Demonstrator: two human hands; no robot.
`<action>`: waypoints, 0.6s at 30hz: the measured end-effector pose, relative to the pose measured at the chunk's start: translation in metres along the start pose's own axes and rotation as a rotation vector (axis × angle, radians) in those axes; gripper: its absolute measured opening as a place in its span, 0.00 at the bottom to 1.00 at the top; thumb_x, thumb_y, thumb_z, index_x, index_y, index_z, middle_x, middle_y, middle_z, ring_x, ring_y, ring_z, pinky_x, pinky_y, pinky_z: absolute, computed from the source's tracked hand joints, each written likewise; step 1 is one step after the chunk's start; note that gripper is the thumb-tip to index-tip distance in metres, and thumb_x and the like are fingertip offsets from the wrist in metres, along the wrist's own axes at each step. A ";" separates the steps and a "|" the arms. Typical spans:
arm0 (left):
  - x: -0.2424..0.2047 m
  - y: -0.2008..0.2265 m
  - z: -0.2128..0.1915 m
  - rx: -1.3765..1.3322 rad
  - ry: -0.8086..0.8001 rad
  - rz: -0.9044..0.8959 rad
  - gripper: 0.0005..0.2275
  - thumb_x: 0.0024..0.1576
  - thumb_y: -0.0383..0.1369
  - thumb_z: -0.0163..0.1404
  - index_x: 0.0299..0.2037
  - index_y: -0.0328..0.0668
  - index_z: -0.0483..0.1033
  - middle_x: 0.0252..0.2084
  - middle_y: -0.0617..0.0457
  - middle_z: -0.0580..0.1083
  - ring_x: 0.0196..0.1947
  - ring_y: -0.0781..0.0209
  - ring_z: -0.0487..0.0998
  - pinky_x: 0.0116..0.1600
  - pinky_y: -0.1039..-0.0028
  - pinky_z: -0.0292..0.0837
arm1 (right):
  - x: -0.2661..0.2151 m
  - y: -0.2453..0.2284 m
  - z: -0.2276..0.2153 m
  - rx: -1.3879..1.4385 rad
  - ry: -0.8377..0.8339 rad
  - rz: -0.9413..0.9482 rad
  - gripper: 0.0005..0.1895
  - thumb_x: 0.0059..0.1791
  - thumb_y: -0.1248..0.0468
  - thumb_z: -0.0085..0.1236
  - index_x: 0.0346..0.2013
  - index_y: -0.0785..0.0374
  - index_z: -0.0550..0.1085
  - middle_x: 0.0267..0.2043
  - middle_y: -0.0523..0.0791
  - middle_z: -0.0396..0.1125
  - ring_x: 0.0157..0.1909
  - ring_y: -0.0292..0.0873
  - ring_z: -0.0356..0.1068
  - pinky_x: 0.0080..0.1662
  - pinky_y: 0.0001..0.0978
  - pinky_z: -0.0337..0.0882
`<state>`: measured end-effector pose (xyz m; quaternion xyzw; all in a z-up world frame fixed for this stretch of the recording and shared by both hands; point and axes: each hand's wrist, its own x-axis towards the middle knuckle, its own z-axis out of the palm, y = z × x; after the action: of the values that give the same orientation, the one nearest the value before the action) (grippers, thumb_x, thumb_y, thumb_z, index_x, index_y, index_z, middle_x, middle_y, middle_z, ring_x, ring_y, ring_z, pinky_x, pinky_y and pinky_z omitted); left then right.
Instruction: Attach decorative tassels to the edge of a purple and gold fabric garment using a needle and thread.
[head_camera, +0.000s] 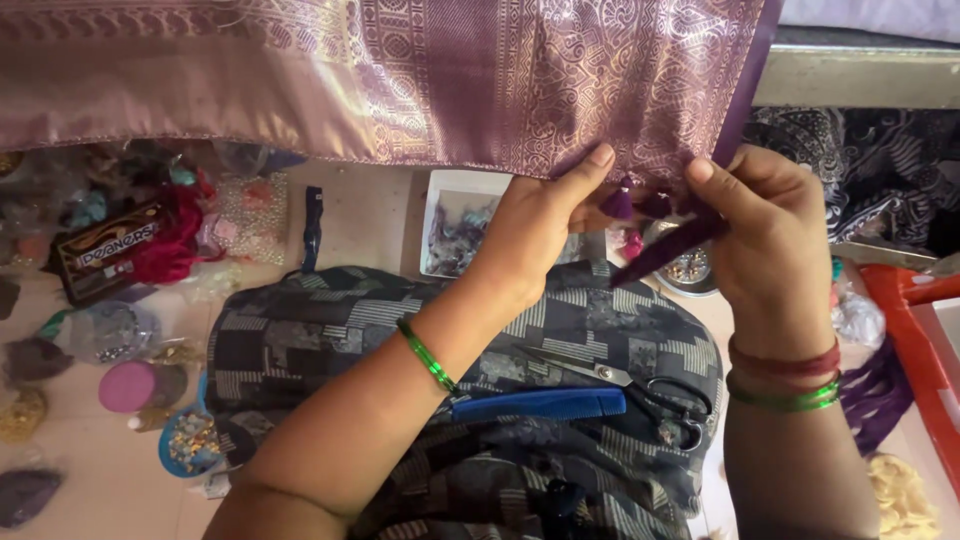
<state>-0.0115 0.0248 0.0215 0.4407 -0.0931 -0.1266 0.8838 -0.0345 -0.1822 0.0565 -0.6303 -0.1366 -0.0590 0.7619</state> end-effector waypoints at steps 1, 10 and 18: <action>0.001 -0.002 0.000 -0.002 -0.001 -0.002 0.18 0.62 0.42 0.53 0.42 0.29 0.80 0.41 0.42 0.81 0.39 0.57 0.84 0.48 0.69 0.80 | -0.002 -0.002 -0.002 -0.002 0.002 0.001 0.06 0.60 0.70 0.59 0.42 0.73 0.75 0.43 0.48 0.73 0.42 0.37 0.71 0.52 0.30 0.70; 0.005 0.003 0.017 0.368 0.003 -0.124 0.23 0.59 0.48 0.56 0.42 0.27 0.84 0.41 0.43 0.83 0.45 0.63 0.82 0.56 0.78 0.72 | -0.017 -0.012 -0.009 -0.317 0.109 0.179 0.11 0.58 0.65 0.54 0.36 0.71 0.76 0.35 0.45 0.72 0.37 0.35 0.69 0.44 0.25 0.68; 0.023 -0.016 0.019 0.286 -0.008 -0.136 0.19 0.51 0.44 0.62 0.35 0.29 0.86 0.30 0.49 0.82 0.29 0.66 0.80 0.39 0.79 0.75 | -0.064 -0.015 -0.044 -0.371 0.199 0.115 0.11 0.60 0.68 0.49 0.38 0.73 0.75 0.39 0.50 0.74 0.45 0.42 0.74 0.53 0.30 0.72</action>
<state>0.0030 -0.0066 0.0210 0.5670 -0.0836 -0.1735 0.8009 -0.0934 -0.2334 0.0453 -0.7574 -0.0112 -0.1015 0.6449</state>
